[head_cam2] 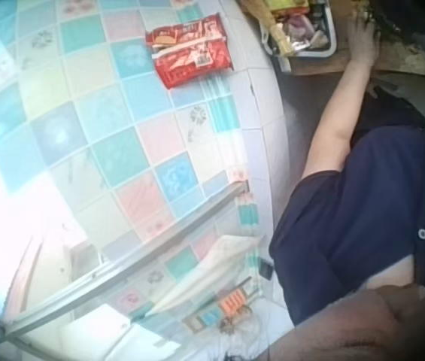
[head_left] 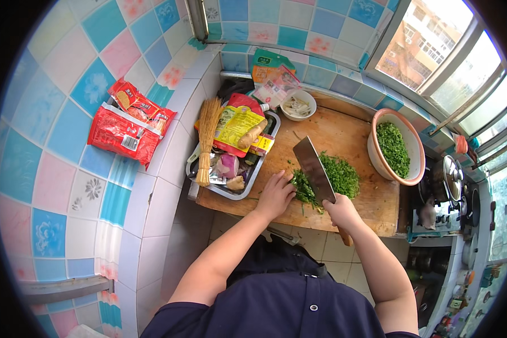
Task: The person chops a large bunch of green onions on a wooden cutting board using a cleaver. They gather the chopped pieces and transfer them into a large pink bowl. The person then uses a small broom to sweep the remaining scraps from the board into the bowl.
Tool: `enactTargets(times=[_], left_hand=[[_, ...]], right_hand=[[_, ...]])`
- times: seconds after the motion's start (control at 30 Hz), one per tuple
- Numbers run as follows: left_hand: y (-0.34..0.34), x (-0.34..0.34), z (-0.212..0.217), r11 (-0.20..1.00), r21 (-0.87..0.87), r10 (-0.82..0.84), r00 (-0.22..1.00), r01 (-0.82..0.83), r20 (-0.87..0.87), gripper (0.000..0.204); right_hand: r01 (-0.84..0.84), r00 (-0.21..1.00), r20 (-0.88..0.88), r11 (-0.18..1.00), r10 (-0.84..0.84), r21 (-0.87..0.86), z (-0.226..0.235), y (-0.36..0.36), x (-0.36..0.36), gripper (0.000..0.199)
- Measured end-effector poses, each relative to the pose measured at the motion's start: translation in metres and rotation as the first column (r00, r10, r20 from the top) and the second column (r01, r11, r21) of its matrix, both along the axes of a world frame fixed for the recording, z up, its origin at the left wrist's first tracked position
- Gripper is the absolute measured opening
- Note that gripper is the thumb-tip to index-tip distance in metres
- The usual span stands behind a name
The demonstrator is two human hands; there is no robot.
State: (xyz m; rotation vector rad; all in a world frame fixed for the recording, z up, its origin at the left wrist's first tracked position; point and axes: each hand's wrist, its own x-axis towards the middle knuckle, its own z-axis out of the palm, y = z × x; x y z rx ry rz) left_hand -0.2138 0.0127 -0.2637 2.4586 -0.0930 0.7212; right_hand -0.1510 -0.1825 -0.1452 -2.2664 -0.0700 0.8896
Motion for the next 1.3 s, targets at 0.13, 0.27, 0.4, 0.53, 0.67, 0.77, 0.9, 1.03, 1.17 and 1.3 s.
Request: enactTargets(times=[0.13, 0.27, 0.4, 0.53, 0.67, 0.77, 0.9, 1.03, 1.17, 1.3], left_hand=[[0.001, 0.002, 0.002, 0.999, 0.048, -0.020, 0.999, 0.023, -0.049, 0.017], [-0.008, 0.001, 0.005, 0.997, -0.023, 0.077, 0.996, -0.078, -0.048, 0.018], [-0.010, -0.001, 0.001, 0.996, -0.077, 0.044, 0.998, -0.047, -0.036, 0.014], [-0.009, -0.001, -0.002, 0.997, -0.074, 0.002, 0.999, -0.005, -0.033, 0.011], [-0.011, -0.002, -0.004, 0.998, -0.063, -0.015, 1.000, 0.016, 0.013, 0.014], [-0.007, -0.008, -0.003, 0.998, 0.012, -0.067, 0.997, 0.068, -0.032, 0.014], [-0.002, -0.020, 0.011, 0.994, 0.024, -0.105, 0.992, 0.104, 0.062, 0.020], [-0.001, -0.015, -0.001, 0.998, -0.037, -0.050, 0.998, 0.049, -0.022, 0.022], [-0.005, -0.004, -0.005, 0.997, -0.061, 0.043, 0.995, -0.049, -0.091, 0.014], [-0.007, -0.002, 0.003, 0.993, 0.045, 0.108, 0.994, -0.107, -0.025, 0.011]], right_hand=[[-0.016, 1.000, 0.007, 1.000, 0.016, -0.022, -0.001, -0.008, -0.008, 0.029], [-0.064, 0.996, 0.059, 0.997, 0.066, -0.035, -0.017, -0.007, -0.014, 0.031], [-0.036, 0.998, -0.045, 0.997, 0.033, -0.067, -0.021, 0.003, -0.019, 0.031], [-0.108, 0.994, -0.020, 0.979, 0.106, -0.175, -0.024, 0.015, -0.019, 0.033], [-0.206, 0.903, 0.323, 0.944, 0.285, -0.256, -0.081, 0.026, -0.013, 0.031], [-0.202, 0.853, 0.435, 0.950, 0.290, -0.236, -0.091, 0.028, -0.010, 0.029], [0.028, 1.000, -0.003, 0.997, -0.028, -0.073, -0.036, 0.036, -0.005, 0.030], [0.020, 0.999, 0.032, 0.999, -0.019, -0.030, -0.013, 0.023, -0.008, 0.032], [-0.073, 0.993, 0.093, 0.995, 0.079, -0.068, -0.020, 0.010, -0.015, 0.037], [-0.139, 0.980, 0.125, 0.980, 0.158, -0.145, -0.041, 0.005, -0.015, 0.035]])
